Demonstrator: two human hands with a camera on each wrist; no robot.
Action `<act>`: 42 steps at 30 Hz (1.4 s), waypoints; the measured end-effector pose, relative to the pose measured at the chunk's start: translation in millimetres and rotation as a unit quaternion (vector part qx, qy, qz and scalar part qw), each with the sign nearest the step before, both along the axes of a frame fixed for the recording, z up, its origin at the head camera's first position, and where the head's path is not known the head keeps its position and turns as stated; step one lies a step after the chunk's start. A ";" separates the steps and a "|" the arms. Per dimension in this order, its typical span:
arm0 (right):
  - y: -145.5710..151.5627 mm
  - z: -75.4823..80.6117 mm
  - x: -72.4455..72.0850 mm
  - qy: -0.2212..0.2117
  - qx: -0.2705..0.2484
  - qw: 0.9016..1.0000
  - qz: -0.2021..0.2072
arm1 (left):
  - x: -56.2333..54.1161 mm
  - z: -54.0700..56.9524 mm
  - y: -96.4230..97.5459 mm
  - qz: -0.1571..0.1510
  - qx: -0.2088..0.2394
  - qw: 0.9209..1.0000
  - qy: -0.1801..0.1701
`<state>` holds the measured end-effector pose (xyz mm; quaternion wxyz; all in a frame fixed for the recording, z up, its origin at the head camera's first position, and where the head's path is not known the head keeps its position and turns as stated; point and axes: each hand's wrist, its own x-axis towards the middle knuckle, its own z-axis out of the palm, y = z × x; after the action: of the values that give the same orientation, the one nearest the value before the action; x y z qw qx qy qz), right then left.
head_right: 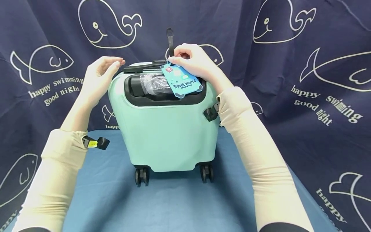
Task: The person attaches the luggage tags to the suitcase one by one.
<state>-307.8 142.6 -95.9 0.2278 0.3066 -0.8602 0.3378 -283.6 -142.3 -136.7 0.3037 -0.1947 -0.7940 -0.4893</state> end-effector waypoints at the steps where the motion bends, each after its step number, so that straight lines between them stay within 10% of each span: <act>1: -0.4 0.1 0.0 -0.001 0.001 1.000 -0.001 | -0.8 2.9 1.9 -0.002 -0.006 1.000 -0.004; 15: -1.3 1.0 0.1 -0.018 -0.004 1.000 -0.010 | -22.2 34.6 31.4 0.017 -0.087 0.996 -0.032; 42: 2.2 6.1 12.9 -0.028 -0.003 0.999 -0.023 | -44.8 59.5 94.2 0.042 -0.232 0.971 -0.045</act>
<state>-294.9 144.7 -89.7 0.2122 0.2760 -0.8722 0.3436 -328.4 -48.1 -77.2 0.2345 -0.2044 -0.9060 -0.2870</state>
